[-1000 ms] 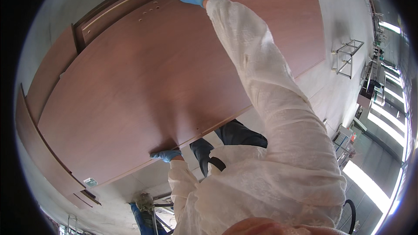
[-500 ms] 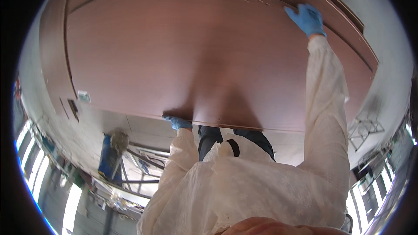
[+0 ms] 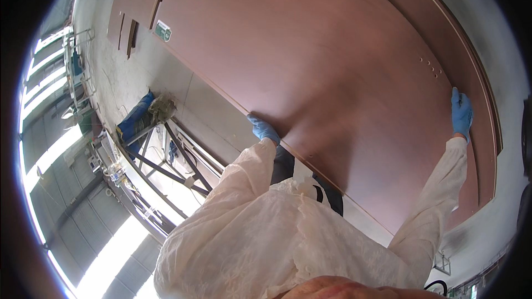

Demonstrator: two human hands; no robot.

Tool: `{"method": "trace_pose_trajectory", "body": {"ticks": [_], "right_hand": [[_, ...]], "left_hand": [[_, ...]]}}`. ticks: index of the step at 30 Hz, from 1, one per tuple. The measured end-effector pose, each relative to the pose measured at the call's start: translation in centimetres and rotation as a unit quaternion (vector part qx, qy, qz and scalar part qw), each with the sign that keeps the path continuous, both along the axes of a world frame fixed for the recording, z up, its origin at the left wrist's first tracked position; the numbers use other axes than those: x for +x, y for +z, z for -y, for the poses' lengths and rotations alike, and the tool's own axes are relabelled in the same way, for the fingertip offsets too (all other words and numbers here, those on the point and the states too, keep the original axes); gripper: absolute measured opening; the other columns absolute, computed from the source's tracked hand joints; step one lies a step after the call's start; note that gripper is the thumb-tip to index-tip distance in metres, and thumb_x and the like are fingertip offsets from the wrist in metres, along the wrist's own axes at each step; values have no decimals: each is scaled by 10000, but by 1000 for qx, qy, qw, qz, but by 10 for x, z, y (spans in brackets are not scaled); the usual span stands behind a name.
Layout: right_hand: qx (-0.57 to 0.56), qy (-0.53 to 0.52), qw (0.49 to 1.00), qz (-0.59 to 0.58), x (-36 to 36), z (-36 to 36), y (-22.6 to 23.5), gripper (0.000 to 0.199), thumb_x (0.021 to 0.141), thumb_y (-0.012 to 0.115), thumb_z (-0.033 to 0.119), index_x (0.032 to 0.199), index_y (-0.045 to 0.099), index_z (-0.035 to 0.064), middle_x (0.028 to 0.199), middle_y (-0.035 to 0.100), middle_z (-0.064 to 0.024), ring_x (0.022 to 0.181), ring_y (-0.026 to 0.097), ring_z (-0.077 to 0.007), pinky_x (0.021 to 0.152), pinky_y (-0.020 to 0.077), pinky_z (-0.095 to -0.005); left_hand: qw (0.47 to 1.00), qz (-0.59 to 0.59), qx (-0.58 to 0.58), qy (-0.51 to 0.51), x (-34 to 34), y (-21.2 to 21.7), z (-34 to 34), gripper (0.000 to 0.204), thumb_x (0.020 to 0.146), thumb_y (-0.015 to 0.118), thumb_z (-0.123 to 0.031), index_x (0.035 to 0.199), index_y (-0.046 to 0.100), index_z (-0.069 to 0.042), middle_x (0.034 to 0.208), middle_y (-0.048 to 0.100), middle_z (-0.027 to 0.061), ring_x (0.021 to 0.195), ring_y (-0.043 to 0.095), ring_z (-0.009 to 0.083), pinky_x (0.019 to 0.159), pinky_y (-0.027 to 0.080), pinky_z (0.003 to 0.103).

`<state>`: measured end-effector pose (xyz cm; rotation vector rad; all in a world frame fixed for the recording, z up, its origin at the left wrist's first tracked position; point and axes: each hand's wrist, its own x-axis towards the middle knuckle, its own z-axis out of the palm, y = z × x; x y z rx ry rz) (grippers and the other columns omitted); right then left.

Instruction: The person uses a yellow scraper to remove residue from a large wooden panel, then wipes the surface with a cloth. They flip the panel over and continue wiping both sides with a cloth, occasionally applying liquid from a bottle.

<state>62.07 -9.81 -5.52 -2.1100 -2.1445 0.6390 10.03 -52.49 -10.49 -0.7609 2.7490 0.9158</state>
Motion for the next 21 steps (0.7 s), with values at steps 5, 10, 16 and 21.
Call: {"method": "trace_pose_trajectory", "body": {"ticks": [5,10,16,21], "right_hand": [[-58,-38,997,-25,22,-11,10,821,1040,491,695,1287,689,-63,1309,686,-299,1219,664,-419,1042,498,-474],[-81,-27,996,27,18,-6,26,891,1041,446,718,1396,631,-78,1402,638,-321,1334,612,-431,1122,467,-461],[-96,-5,995,-2,6,-7,46,888,1039,422,736,1249,702,-80,1252,699,-330,1216,645,-504,1030,505,-474],[-76,24,994,71,3,2,49,882,1029,419,745,1137,731,-72,1135,698,-352,1109,640,-563,941,529,-525]], "left_hand": [[998,13,63,29,-2,-7,1,931,1038,449,-742,1409,625,94,1368,691,268,1276,643,380,1102,477,427],[993,2,115,7,1,-6,2,964,1018,451,-784,1444,613,66,1394,685,203,1302,623,335,1114,469,427],[935,173,306,49,-7,2,15,1108,902,530,-887,1584,477,-14,1592,534,109,1430,497,304,1211,398,442],[774,363,518,29,-21,7,36,807,896,733,-714,1434,633,-121,1413,671,101,1313,593,339,1189,436,513]]}}
